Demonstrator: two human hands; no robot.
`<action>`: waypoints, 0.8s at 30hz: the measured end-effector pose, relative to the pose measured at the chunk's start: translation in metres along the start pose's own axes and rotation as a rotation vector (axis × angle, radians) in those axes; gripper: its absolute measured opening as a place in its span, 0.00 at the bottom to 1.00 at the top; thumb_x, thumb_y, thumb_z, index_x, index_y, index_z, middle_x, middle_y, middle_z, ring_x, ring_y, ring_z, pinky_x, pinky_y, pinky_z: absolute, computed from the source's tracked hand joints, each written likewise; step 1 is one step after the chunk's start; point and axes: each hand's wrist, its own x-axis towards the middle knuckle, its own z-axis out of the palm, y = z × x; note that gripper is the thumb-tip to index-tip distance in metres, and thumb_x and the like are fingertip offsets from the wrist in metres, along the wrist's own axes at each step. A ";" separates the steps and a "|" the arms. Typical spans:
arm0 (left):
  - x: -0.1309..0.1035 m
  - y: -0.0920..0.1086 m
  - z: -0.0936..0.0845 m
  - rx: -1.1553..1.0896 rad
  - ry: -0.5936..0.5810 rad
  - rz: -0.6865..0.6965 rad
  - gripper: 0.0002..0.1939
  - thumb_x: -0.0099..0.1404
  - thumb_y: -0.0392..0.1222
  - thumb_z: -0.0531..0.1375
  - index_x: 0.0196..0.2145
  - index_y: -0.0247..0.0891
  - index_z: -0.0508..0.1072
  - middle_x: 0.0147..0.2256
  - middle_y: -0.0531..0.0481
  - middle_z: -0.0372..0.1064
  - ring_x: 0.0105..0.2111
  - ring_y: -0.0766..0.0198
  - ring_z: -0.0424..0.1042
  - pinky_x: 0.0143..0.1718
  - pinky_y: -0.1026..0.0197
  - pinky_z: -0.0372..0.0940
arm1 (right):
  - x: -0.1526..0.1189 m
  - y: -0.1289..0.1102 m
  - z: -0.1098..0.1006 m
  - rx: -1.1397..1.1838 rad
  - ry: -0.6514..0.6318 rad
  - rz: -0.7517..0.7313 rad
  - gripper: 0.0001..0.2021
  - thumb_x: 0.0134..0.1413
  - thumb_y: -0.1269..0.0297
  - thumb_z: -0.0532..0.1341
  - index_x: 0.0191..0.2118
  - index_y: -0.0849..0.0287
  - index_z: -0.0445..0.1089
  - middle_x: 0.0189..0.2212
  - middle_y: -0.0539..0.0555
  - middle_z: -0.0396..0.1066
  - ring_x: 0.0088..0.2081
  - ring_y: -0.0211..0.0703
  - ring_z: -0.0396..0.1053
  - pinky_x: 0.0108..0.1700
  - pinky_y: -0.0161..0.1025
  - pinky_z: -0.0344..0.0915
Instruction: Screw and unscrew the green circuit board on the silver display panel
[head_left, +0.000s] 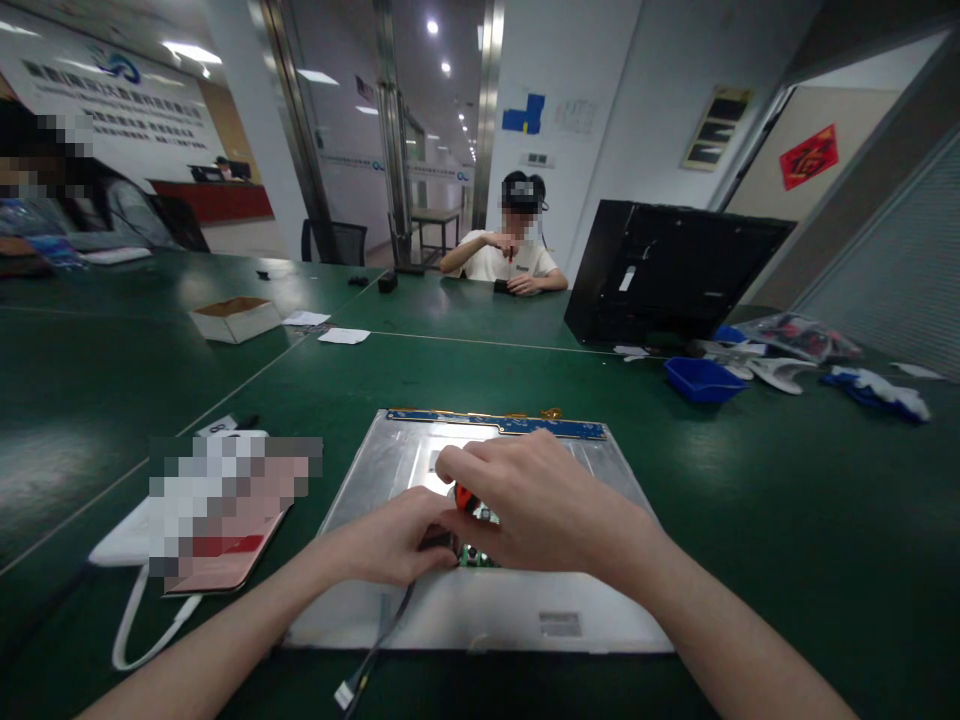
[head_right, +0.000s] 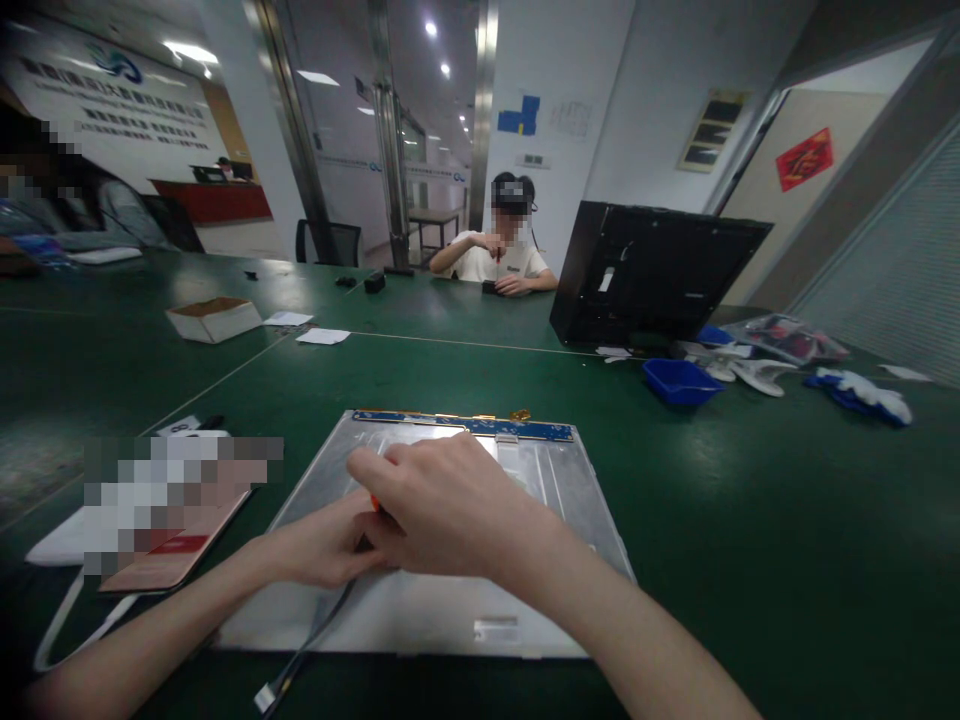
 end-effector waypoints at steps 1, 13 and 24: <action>0.000 0.000 0.000 0.005 -0.002 0.000 0.06 0.60 0.37 0.58 0.36 0.34 0.71 0.33 0.47 0.70 0.34 0.58 0.67 0.35 0.59 0.62 | 0.000 0.000 0.000 -0.010 0.001 0.004 0.06 0.57 0.61 0.55 0.38 0.57 0.61 0.29 0.50 0.70 0.26 0.36 0.61 0.24 0.37 0.40; 0.000 -0.001 -0.001 -0.005 0.002 0.030 0.05 0.58 0.35 0.58 0.34 0.34 0.71 0.31 0.48 0.69 0.32 0.60 0.67 0.31 0.62 0.62 | -0.002 0.001 -0.003 0.027 -0.036 -0.006 0.05 0.55 0.63 0.55 0.38 0.56 0.60 0.28 0.49 0.70 0.26 0.37 0.61 0.25 0.37 0.41; 0.002 0.002 -0.001 -0.050 0.010 0.018 0.06 0.58 0.33 0.57 0.34 0.35 0.72 0.30 0.50 0.70 0.29 0.63 0.67 0.30 0.64 0.62 | -0.001 0.000 -0.003 0.022 -0.015 -0.002 0.05 0.54 0.66 0.53 0.38 0.57 0.60 0.27 0.49 0.69 0.24 0.35 0.58 0.24 0.37 0.40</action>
